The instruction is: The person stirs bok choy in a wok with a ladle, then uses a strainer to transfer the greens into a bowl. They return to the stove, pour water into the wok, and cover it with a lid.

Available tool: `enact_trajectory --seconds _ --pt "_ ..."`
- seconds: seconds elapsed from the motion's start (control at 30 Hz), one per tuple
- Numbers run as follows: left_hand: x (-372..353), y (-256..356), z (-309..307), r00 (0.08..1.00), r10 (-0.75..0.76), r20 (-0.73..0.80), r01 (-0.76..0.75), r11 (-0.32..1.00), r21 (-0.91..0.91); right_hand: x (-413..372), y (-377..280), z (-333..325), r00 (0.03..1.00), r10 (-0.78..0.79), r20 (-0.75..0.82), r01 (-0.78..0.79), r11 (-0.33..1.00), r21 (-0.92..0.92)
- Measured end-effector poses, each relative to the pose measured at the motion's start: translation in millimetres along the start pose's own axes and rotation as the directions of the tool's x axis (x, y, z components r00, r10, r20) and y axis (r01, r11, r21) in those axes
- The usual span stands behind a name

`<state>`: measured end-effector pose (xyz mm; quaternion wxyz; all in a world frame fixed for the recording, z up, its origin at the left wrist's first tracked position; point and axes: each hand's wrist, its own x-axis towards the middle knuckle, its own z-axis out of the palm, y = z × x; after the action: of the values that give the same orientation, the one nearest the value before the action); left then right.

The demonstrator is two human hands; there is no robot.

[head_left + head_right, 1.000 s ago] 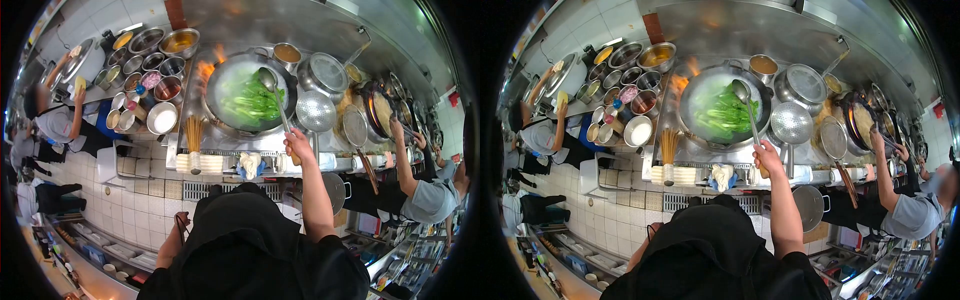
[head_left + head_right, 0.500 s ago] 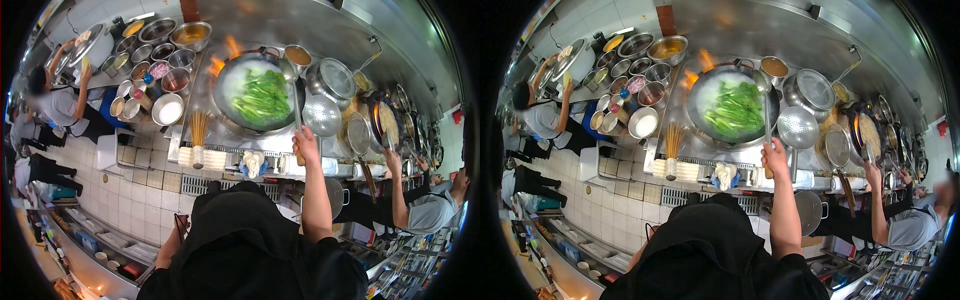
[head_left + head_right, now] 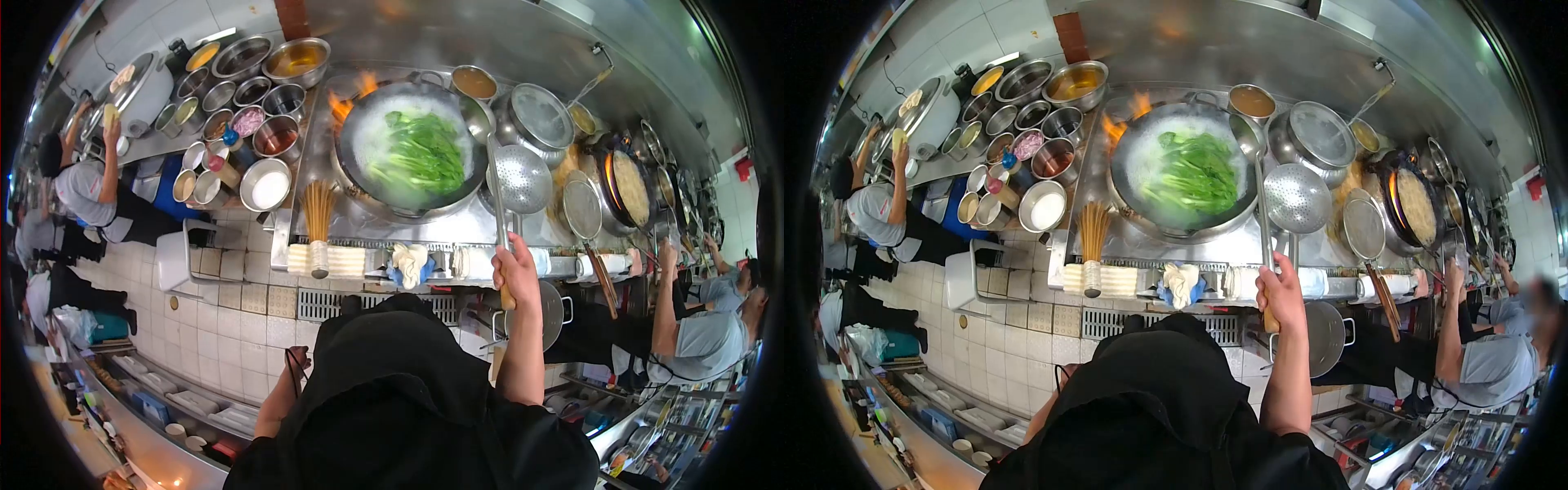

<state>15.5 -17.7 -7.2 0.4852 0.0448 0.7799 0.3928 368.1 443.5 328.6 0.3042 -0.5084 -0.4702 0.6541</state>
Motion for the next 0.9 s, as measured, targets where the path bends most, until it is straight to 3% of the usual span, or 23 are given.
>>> enact_trajectory --seconds 0.13,0.2,0.23,0.3,0.63,0.7,0.73,0.8,0.9 --pt "23.1 -3.2 -11.7 0.986 -0.151 0.066 0.148 0.988 0.042 -13.7 3.9 -3.9 1.0 0.015 -0.022 -0.016 0.997 -0.072" --pt "32.2 -8.8 -13.9 0.988 0.001 0.152 -0.03 0.982 0.188 -19.1 4.7 -4.5 0.999 0.019 -0.033 -0.021 0.997 -0.074" --pt "33.4 -8.2 -13.5 0.988 0.003 0.156 -0.034 0.98 0.194 -21.6 4.8 -4.9 0.999 0.023 -0.034 -0.026 0.996 -0.08" --pt "32.2 -7.5 -11.1 0.987 -0.111 0.115 0.124 0.986 -0.114 -27.5 3.6 -5.8 0.998 0.032 -0.052 -0.036 0.996 -0.086" --pt "40.4 3.8 -17.1 0.981 -0.03 0.191 0.053 0.992 -0.117 -49.3 6.7 -15.5 0.997 0.046 -0.064 -0.054 0.989 -0.136" --pt "37.8 9.1 -18.8 0.975 0.034 0.219 -0.053 0.995 0.079 -51.7 7.5 -15.6 0.997 0.055 -0.058 -0.062 0.99 -0.126" --pt "39.2 10.2 -18.7 0.975 0.035 0.22 -0.054 0.995 0.082 -52.4 8.0 -15.6 0.997 0.063 -0.045 -0.068 0.991 -0.118" --pt "46.9 9.2 -16.6 0.973 -0.162 0.161 0.171 0.985 -0.038 -53.7 9.2 -15.6 0.998 0.06 -0.037 -0.064 0.991 -0.116" --pt "57.2 -9.5 -14.6 0.988 -0.081 0.129 0.095 0.99 -0.108 -55.4 9.8 -15.7 0.998 0.061 -0.032 -0.064 0.99 -0.126"
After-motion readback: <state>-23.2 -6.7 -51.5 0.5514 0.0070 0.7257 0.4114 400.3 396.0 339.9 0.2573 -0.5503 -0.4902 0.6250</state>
